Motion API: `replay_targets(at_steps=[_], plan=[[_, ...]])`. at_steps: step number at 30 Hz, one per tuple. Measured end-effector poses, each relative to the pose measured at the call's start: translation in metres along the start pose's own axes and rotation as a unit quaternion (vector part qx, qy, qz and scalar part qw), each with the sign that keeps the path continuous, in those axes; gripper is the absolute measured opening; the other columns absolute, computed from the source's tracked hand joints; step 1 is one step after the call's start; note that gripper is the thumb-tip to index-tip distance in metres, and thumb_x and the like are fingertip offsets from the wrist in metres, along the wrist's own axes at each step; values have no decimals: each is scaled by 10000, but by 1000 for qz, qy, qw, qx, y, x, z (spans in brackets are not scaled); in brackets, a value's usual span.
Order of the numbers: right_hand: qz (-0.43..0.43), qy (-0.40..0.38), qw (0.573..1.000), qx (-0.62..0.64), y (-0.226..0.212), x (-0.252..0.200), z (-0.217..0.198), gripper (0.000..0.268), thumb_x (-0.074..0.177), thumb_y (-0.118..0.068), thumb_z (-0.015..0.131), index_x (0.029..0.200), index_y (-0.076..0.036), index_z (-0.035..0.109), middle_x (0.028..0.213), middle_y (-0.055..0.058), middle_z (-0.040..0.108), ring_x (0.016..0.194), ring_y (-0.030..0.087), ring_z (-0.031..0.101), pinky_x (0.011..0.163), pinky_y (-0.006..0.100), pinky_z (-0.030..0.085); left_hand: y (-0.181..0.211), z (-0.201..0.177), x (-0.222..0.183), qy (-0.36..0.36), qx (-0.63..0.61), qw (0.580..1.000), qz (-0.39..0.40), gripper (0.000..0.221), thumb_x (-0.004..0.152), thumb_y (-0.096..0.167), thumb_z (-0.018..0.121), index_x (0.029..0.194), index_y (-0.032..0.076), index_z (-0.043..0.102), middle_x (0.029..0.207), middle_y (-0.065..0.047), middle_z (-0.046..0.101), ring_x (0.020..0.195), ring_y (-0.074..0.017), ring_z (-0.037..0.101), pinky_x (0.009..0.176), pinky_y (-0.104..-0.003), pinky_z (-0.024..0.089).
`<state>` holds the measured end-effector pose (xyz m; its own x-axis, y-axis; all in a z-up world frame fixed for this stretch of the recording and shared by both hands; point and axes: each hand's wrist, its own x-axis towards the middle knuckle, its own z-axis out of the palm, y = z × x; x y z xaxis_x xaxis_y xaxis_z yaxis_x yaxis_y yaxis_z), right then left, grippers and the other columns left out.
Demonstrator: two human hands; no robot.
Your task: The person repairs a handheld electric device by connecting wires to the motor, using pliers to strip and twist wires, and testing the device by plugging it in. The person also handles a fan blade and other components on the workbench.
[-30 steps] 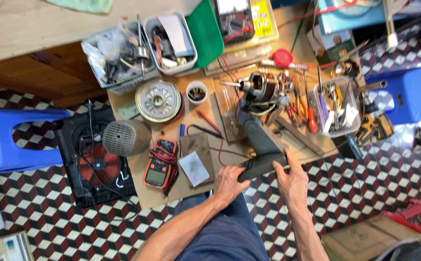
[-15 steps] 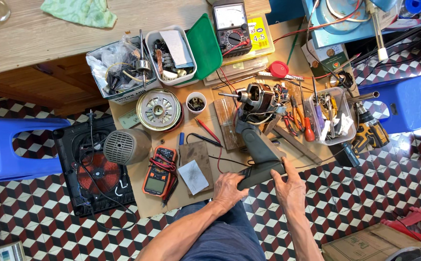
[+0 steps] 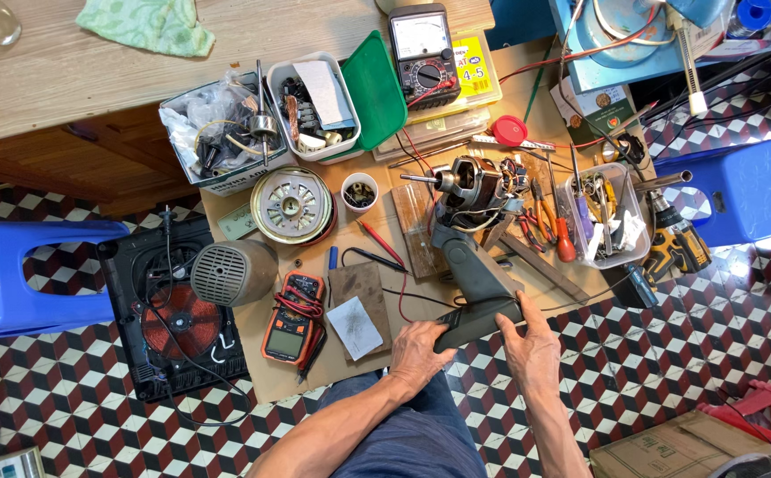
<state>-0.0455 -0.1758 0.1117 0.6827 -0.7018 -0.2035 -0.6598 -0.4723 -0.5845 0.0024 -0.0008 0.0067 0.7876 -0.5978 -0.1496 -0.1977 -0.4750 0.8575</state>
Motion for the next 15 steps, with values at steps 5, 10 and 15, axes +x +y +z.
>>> replay_targets(at_steps=[5, 10, 15], plan=[[15, -5, 1000, -18, -1, 0, 0, 600, 879, -304, 741, 1421, -91, 593, 1335, 176, 673, 1158, 332, 680, 978, 403, 514, -1, -1, 1, -7, 1, 1000, -1, 445, 760, 277, 792, 1141, 51, 749, 1127, -99, 727, 1099, -287, 641, 1012, -415, 454], [-43, 14, 998, -42, 1, -3, 2, 589, 883, -296, 745, 1402, -57, 600, 1349, 195, 651, 1170, 355, 653, 976, 413, 506, -3, 1, 0, 3, -2, 1000, -3, 422, 771, 285, 788, 1125, 59, 751, 1128, -101, 724, 1102, -287, 641, 1007, -413, 456], [-32, 12, 998, -50, 2, -8, 5, 612, 872, -293, 741, 1422, -78, 580, 1358, 170, 634, 1120, 341, 663, 943, 409, 519, -4, 0, -1, -2, 0, 1000, -17, 396, 776, 278, 764, 1120, 82, 748, 1117, -91, 724, 1091, -287, 640, 995, -409, 458]])
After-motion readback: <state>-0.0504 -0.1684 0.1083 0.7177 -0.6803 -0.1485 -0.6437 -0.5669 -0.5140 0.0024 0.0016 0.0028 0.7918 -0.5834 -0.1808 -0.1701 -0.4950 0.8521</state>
